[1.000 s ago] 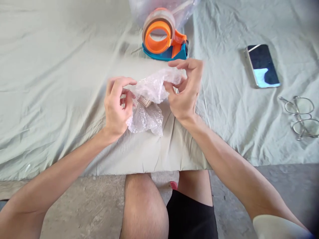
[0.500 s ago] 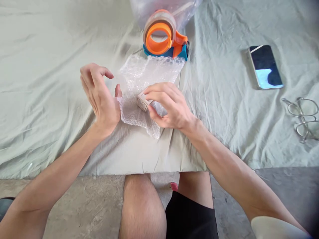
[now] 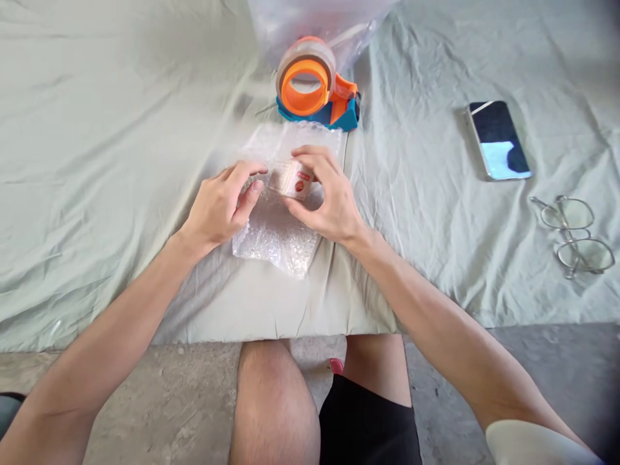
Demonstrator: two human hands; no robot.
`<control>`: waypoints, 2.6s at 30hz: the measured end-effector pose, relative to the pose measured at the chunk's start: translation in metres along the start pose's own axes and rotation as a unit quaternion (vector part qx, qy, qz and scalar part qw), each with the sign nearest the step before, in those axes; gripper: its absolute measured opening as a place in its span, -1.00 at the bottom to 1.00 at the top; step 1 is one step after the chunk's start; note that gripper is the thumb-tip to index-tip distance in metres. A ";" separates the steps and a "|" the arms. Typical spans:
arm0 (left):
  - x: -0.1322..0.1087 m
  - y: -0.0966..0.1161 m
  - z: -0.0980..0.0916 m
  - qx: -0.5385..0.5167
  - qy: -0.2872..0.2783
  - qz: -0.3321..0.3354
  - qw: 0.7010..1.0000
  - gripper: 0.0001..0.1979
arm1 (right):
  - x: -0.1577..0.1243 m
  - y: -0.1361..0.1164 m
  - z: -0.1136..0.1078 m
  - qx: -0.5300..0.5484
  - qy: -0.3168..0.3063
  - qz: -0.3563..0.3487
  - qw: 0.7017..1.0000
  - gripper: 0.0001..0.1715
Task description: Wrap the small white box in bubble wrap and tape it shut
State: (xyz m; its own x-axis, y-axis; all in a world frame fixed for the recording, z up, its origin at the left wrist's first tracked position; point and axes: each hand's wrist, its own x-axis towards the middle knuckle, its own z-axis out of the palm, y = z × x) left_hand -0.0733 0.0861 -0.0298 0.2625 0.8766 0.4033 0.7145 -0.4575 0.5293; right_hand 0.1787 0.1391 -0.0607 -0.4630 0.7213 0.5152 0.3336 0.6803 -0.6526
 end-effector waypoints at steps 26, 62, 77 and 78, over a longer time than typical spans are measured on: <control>0.007 -0.009 -0.003 -0.076 0.001 -0.087 0.993 -0.55 | 0.001 0.015 -0.014 -0.149 -0.072 -0.034 0.986 -0.56; 0.009 -0.011 -0.004 0.165 -0.158 -0.007 0.974 -0.38 | 0.004 0.041 -0.013 0.101 0.116 0.168 0.974 -0.50; 0.007 -0.014 -0.005 0.161 -0.173 0.014 0.971 -0.38 | 0.003 0.036 -0.024 -0.160 0.142 0.049 0.976 -0.62; 0.007 -0.014 -0.005 0.161 -0.178 0.014 0.971 -0.37 | 0.004 0.030 -0.028 -0.173 0.122 0.036 0.977 -0.59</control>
State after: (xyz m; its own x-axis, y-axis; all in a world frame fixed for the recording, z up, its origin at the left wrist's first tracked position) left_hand -0.0848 0.0980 -0.0309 0.4517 0.8865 0.1007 0.8545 -0.4623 0.2370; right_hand 0.2096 0.1659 -0.0630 -0.2324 0.7495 0.6199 0.6357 0.5994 -0.4864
